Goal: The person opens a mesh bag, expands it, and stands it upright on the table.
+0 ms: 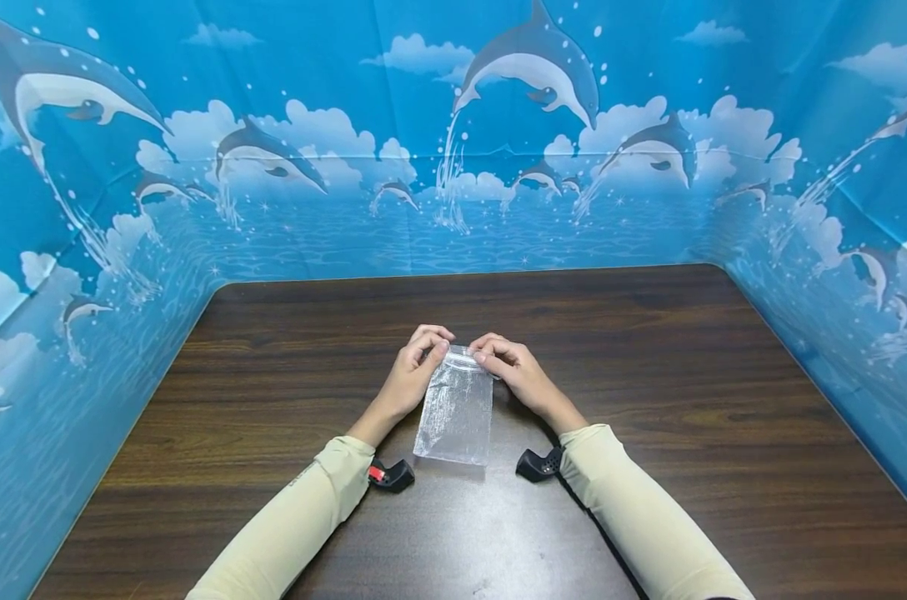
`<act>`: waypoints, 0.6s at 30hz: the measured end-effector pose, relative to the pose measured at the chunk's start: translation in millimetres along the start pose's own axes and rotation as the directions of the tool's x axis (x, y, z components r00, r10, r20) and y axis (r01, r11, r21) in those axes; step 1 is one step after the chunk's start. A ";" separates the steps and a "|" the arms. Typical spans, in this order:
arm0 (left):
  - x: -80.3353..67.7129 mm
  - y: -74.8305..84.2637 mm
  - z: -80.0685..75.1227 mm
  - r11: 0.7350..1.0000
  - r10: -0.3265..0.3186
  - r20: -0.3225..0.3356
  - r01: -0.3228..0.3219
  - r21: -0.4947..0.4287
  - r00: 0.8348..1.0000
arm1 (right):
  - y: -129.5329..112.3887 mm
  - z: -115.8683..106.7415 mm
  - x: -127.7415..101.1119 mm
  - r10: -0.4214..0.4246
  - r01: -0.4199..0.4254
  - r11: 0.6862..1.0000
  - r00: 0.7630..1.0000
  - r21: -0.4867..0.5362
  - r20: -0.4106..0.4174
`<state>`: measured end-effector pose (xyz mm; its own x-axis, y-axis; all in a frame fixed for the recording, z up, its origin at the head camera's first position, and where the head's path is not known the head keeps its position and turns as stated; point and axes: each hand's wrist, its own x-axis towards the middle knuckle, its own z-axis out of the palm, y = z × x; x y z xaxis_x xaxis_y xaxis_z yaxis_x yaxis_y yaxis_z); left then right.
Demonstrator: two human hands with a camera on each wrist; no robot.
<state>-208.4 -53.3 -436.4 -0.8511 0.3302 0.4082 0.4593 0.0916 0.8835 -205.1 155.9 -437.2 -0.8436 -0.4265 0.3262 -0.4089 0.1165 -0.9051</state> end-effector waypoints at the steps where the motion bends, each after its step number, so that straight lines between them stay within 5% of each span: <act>1: 0.2 -0.1 -0.1 1.000 0.000 0.001 0.000 0.000 1.000 | 0.3 -0.1 -0.2 -0.006 0.006 1.000 1.000 0.002 0.001; 12: -1.4 1.6 -1.8 1.000 0.008 -0.015 -0.008 0.019 1.000 | -0.7 -0.6 0.8 -0.027 0.027 1.000 0.999 -0.013 -0.020; 18: -0.8 2.2 -6.1 0.997 -0.073 0.113 0.076 -0.019 0.991 | 18.6 -1.5 -0.2 -0.084 0.090 0.982 0.996 0.163 -0.041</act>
<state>-208.3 -59.0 -433.3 -0.8485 0.4262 0.3138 0.3884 0.0986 0.9162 -213.1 159.4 -453.7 -0.8196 -0.3978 0.4123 -0.4208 -0.0703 -0.9044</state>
